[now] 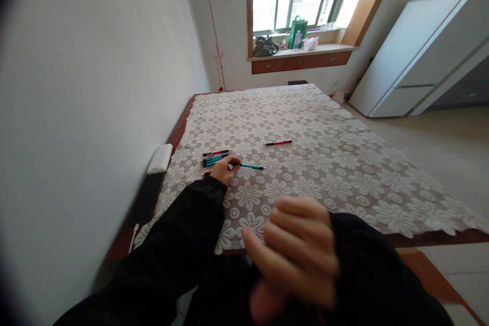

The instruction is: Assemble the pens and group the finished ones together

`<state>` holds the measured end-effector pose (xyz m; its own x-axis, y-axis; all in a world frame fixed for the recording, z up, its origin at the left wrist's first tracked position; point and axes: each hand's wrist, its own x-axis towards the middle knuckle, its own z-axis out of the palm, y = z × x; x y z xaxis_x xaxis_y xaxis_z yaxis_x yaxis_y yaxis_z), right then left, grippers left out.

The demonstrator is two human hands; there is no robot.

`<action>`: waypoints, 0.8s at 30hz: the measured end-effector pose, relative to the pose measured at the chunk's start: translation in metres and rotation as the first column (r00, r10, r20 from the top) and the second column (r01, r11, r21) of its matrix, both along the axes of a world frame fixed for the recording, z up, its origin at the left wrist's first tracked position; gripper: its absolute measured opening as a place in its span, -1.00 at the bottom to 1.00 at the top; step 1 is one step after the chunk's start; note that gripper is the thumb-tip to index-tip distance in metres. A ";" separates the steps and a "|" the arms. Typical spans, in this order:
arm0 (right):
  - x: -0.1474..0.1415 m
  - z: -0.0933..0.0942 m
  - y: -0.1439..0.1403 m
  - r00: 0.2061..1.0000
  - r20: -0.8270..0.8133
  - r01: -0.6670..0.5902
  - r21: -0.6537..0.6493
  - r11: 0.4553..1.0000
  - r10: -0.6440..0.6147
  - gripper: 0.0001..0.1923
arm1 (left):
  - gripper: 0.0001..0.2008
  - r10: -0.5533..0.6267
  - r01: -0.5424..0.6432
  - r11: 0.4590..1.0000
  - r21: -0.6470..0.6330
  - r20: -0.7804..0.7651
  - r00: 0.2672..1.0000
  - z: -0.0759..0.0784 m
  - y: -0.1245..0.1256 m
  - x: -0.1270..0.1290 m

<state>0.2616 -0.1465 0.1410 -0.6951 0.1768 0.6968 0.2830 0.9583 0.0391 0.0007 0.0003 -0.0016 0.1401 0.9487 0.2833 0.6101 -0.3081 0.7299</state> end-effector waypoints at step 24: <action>-0.046 -0.137 0.176 0.842 0.427 0.527 -0.523 0.670 -0.329 -0.80 | -0.66 0.220 -0.237 0.971 0.026 -0.487 0.845 0.022 -0.011 -0.011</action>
